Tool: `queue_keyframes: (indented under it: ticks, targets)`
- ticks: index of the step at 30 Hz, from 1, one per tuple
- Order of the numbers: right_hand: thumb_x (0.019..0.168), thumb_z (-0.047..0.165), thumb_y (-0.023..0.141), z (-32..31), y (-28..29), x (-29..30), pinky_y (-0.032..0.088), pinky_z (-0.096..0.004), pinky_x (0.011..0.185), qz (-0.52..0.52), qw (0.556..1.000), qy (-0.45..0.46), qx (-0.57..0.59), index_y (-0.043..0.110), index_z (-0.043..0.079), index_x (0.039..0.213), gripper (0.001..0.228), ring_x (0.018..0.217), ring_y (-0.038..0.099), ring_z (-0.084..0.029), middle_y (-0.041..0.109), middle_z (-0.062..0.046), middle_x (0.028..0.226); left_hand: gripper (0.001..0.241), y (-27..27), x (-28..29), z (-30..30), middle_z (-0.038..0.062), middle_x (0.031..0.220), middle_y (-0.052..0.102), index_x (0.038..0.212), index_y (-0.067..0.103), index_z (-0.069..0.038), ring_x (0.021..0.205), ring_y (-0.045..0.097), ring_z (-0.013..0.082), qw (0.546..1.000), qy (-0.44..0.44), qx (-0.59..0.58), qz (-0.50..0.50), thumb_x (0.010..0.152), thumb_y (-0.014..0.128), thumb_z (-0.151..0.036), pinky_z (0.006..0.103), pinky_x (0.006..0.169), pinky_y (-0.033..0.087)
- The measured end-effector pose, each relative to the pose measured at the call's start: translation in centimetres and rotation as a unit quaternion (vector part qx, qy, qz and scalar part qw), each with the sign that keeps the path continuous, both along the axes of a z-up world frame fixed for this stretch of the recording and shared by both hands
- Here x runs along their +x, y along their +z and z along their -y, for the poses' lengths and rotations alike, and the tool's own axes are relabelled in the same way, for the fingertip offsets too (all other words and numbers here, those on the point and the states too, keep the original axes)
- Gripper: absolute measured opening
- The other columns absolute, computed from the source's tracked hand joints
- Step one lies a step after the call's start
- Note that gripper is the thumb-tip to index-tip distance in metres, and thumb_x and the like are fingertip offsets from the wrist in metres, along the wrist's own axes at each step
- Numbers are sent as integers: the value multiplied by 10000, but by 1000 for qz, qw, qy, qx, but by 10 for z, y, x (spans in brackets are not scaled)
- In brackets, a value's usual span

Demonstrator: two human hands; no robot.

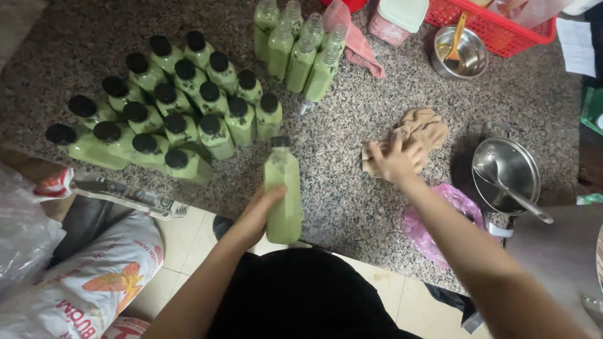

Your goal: Capping and organizing plastic bottles filled with a green liquid.

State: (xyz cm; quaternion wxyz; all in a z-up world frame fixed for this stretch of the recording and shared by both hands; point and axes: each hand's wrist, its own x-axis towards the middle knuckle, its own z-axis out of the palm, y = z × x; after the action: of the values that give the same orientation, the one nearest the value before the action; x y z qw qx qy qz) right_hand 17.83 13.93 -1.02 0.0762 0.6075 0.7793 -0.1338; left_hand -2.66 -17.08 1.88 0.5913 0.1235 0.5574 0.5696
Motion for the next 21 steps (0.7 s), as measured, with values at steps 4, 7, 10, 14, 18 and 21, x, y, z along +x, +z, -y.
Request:
queue_keyframes:
  ticks: [4, 7, 10, 14, 18, 21]
  targets:
    - [1018, 438, 469, 9, -68, 47, 276, -607, 1161, -85, 975, 92, 183, 573, 67, 1413, 552, 1416, 295, -554, 407, -351, 1518, 817, 20, 1, -6, 158, 1382, 618, 1489, 460, -49, 1246, 606, 269, 999, 0, -27, 34, 870, 614, -559, 407, 1034, 486]
    - [1082, 366, 477, 19, -76, 50, 390, -524, 1152, -179, 961, 60, 204, 672, 40, 1300, 438, 1322, 490, -465, 595, -291, 1389, 848, 31, 5, -7, 150, 1392, 620, 1503, 443, -70, 1250, 612, 258, 998, -39, -41, -9, 834, 657, -547, 402, 1044, 480]
    - [1120, 394, 496, 38, -40, 35, 505, -488, 973, -309, 942, -108, 70, 700, -4, 1113, 447, 1041, 644, -368, 721, -252, 1093, 931, 37, 8, -21, 145, 1382, 628, 1521, 409, -86, 1240, 621, 252, 992, -92, -35, -76, 755, 761, -481, 406, 1044, 480]
    - [1067, 410, 489, 88, 28, 18, 578, -310, 808, -620, 752, -183, -131, 703, 64, 997, 413, 854, 688, -145, 726, -79, 968, 1079, 22, 22, -46, 144, 1346, 636, 1529, 330, -100, 1204, 649, 268, 973, -123, -27, -196, 629, 865, -362, 419, 1013, 512]
    - [958, 313, 556, 141, 91, -20, 556, -274, 803, -707, 595, -279, -259, 659, 146, 1106, 246, 912, 690, -92, 727, -1, 1038, 1064, 47, 44, -71, 176, 1287, 667, 1501, 352, -96, 1160, 676, 318, 942, -170, -22, -289, 596, 868, -310, 432, 977, 538]
    - [946, 66, 757, 143, 52, -13, 532, -289, 873, -738, 621, -156, -210, 537, 71, 1173, 316, 968, 623, -112, 641, -28, 1075, 1055, 69, 55, -81, 190, 1228, 679, 1497, 345, -107, 1115, 683, 353, 888, -269, -59, -368, 590, 857, -276, 433, 949, 538]
